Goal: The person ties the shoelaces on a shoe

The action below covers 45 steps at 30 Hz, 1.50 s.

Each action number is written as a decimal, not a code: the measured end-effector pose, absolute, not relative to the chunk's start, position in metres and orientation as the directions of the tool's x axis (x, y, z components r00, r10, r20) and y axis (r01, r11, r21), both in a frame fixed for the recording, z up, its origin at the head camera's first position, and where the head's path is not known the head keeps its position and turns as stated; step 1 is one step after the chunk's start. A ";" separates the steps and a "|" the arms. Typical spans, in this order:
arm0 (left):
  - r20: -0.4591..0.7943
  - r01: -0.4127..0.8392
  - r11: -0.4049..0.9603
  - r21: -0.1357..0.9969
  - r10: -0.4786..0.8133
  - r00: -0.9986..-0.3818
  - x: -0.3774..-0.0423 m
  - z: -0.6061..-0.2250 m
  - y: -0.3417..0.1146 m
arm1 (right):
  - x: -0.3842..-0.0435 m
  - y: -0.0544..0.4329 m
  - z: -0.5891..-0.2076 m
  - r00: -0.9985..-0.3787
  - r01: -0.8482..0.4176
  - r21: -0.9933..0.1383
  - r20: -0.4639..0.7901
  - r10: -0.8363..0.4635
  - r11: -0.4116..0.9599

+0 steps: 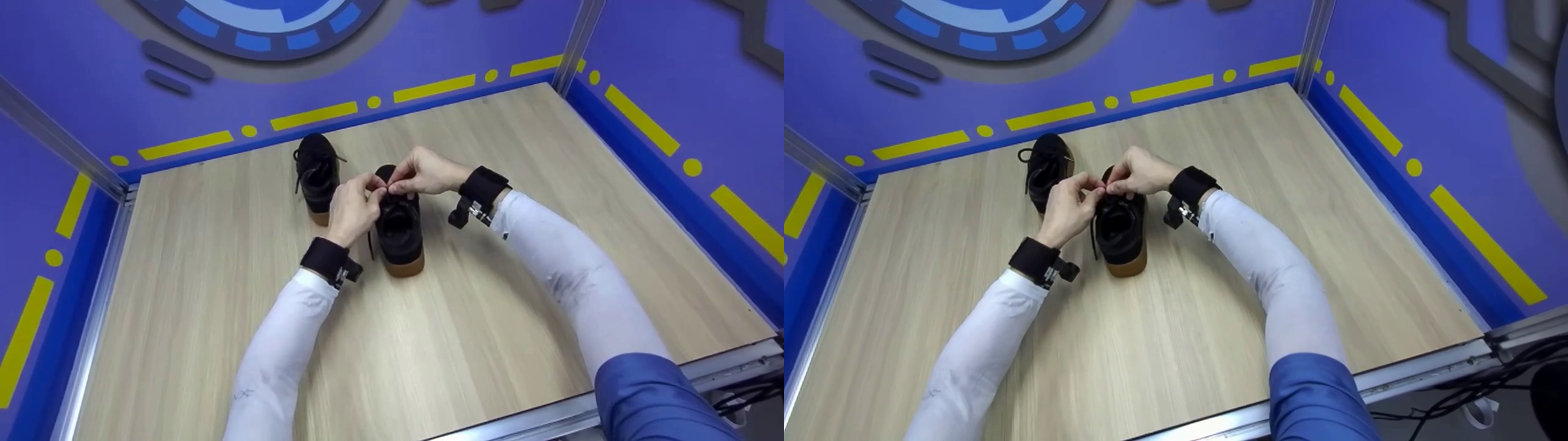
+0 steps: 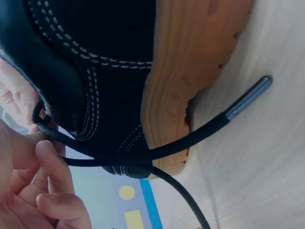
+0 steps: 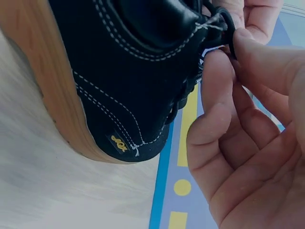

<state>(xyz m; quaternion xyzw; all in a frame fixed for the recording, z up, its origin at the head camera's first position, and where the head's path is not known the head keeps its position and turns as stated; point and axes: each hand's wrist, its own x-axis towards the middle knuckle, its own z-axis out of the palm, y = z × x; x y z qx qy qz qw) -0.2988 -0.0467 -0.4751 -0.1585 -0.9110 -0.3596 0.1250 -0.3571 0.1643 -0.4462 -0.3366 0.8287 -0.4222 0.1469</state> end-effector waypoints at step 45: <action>0.020 0.077 0.136 0.988 0.374 -0.927 -0.253 -0.424 -0.032 | -0.354 0.166 -0.445 -0.731 -0.468 -0.766 0.055 -0.680 0.441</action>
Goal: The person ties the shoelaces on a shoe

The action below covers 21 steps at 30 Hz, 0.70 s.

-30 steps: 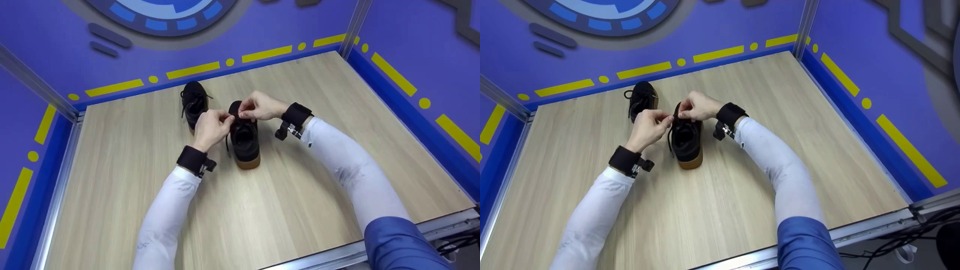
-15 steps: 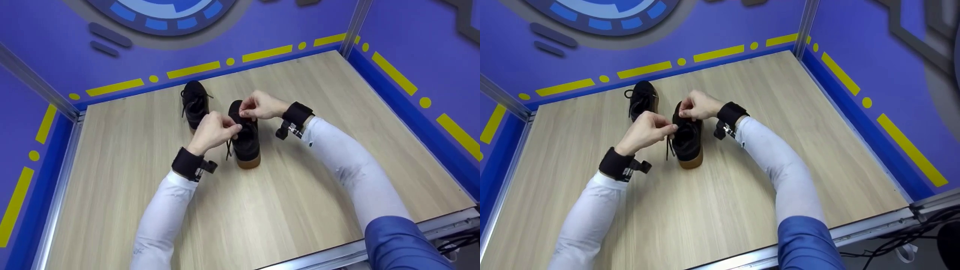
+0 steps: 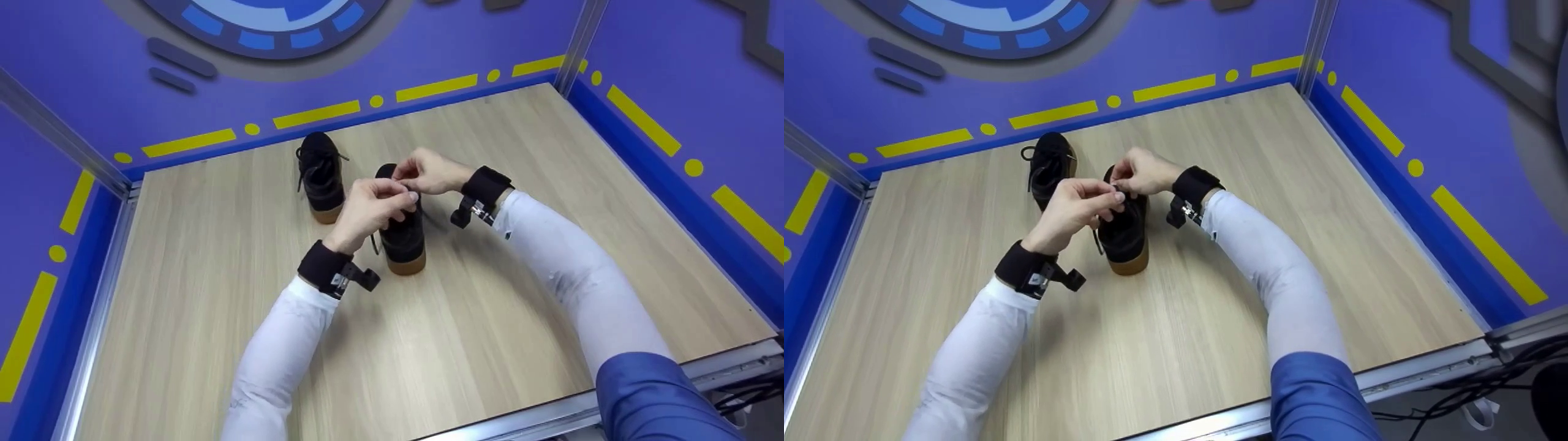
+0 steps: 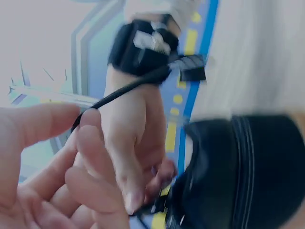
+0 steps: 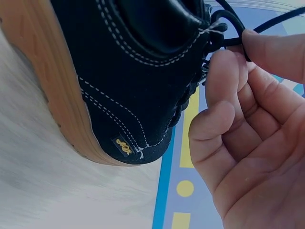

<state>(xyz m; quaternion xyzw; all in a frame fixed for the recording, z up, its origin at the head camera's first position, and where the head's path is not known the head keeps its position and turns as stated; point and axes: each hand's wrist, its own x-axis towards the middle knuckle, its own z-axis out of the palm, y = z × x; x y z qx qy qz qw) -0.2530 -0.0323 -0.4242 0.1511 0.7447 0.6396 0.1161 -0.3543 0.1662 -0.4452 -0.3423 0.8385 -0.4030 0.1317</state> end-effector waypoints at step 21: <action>0.398 0.322 0.715 0.621 0.066 -0.915 -0.272 -0.448 -0.022 | -0.356 0.173 -0.450 -0.729 -0.374 -0.848 0.019 -0.685 0.374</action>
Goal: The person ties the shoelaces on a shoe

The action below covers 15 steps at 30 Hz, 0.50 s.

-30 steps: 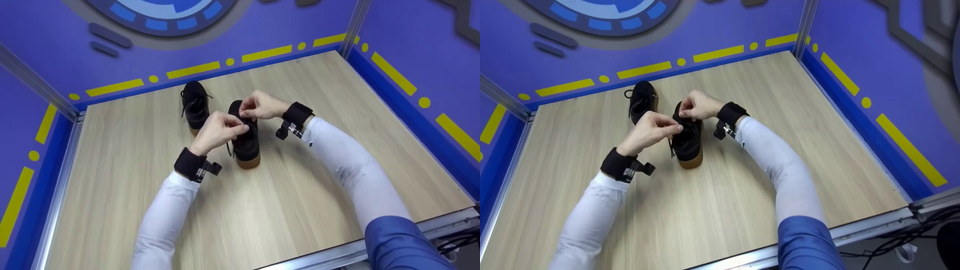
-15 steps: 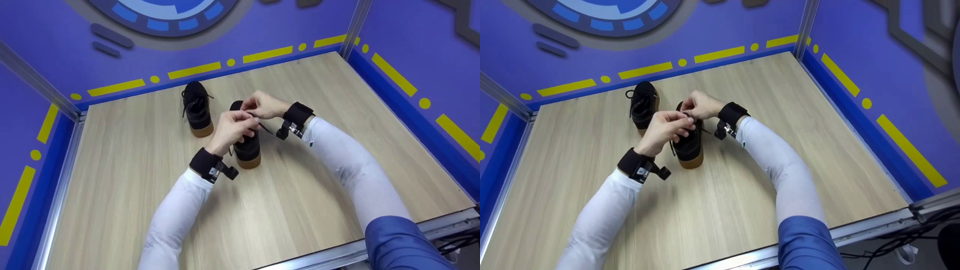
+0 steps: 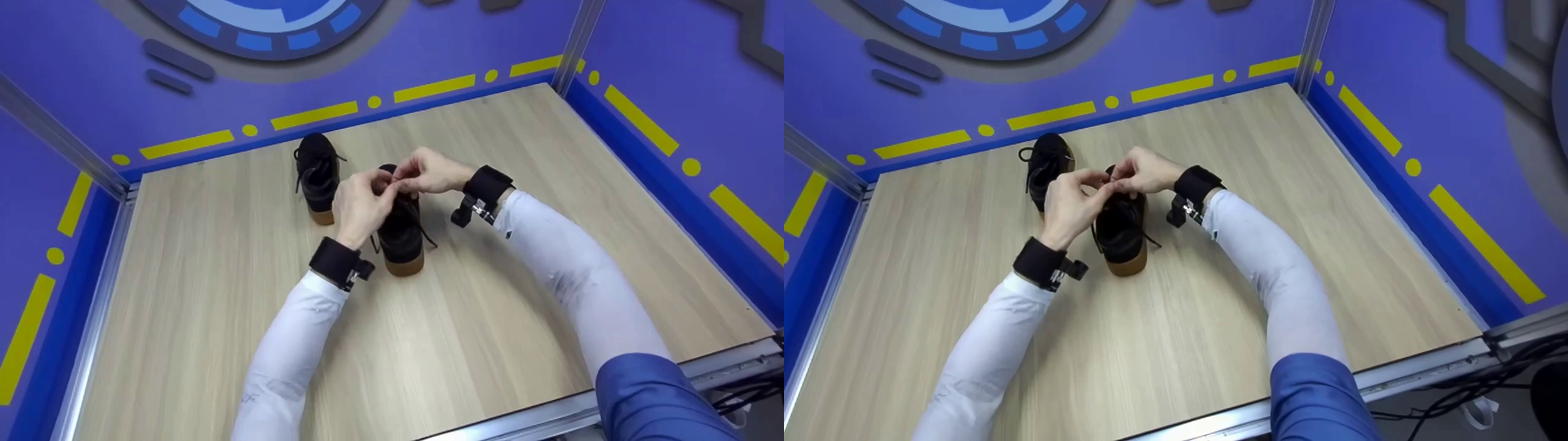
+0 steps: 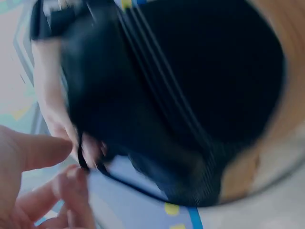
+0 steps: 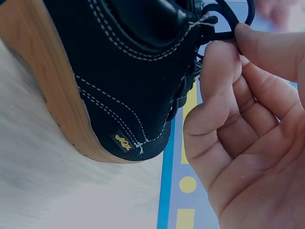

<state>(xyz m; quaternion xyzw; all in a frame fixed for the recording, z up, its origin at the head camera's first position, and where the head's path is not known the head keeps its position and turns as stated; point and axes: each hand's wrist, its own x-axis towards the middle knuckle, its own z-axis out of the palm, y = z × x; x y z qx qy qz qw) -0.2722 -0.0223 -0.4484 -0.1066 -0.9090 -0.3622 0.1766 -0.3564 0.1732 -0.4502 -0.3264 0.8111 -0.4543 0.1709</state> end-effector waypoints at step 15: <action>0.382 0.347 0.749 0.565 0.136 -0.914 -0.280 -0.454 -0.030 | -0.353 0.173 -0.443 -0.762 -0.376 -0.880 0.116 -0.637 0.290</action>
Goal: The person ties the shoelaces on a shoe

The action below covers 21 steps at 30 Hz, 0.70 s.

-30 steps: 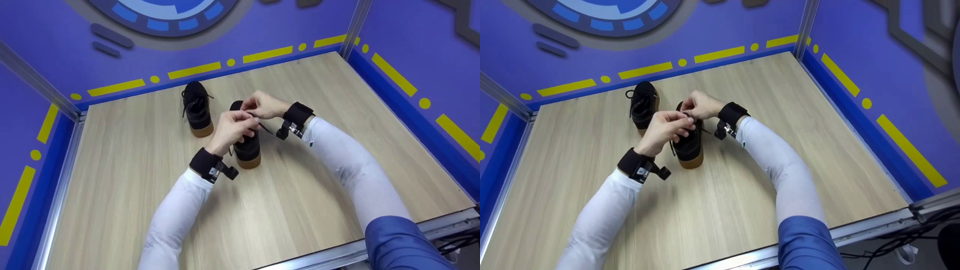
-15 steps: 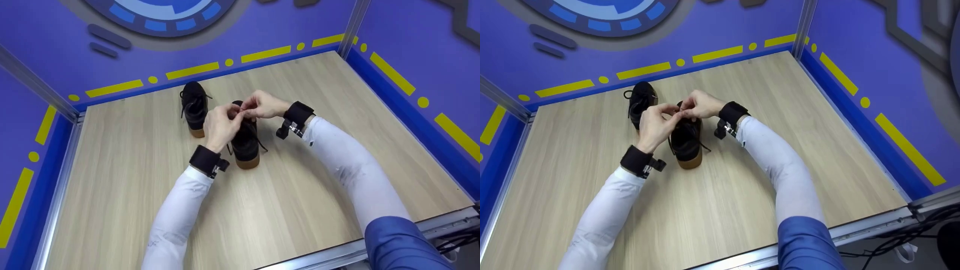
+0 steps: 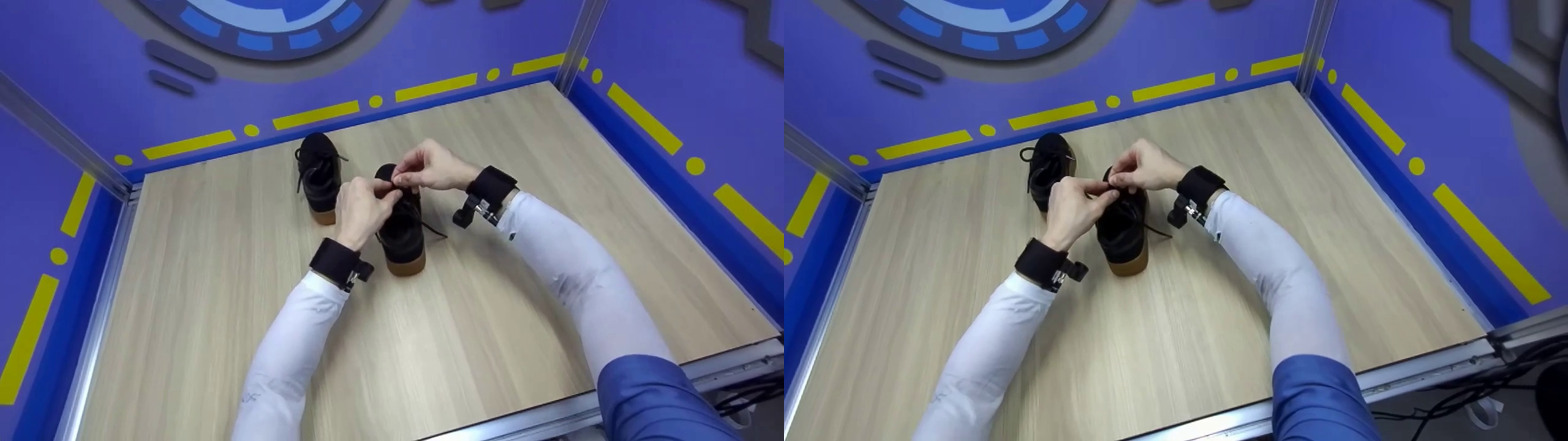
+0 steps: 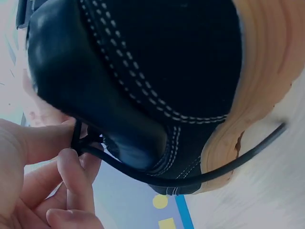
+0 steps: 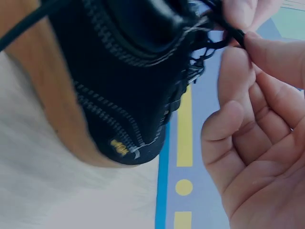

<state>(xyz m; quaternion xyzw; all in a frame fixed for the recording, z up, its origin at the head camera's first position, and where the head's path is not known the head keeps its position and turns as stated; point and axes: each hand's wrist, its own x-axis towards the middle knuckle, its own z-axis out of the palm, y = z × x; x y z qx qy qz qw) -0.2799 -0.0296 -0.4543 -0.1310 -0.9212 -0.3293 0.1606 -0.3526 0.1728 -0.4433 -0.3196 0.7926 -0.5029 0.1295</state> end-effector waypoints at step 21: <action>0.129 0.132 0.337 0.932 0.030 -0.991 -0.292 -0.461 -0.036 | -0.326 0.169 -0.453 -0.728 -0.540 -0.704 0.116 -0.676 0.461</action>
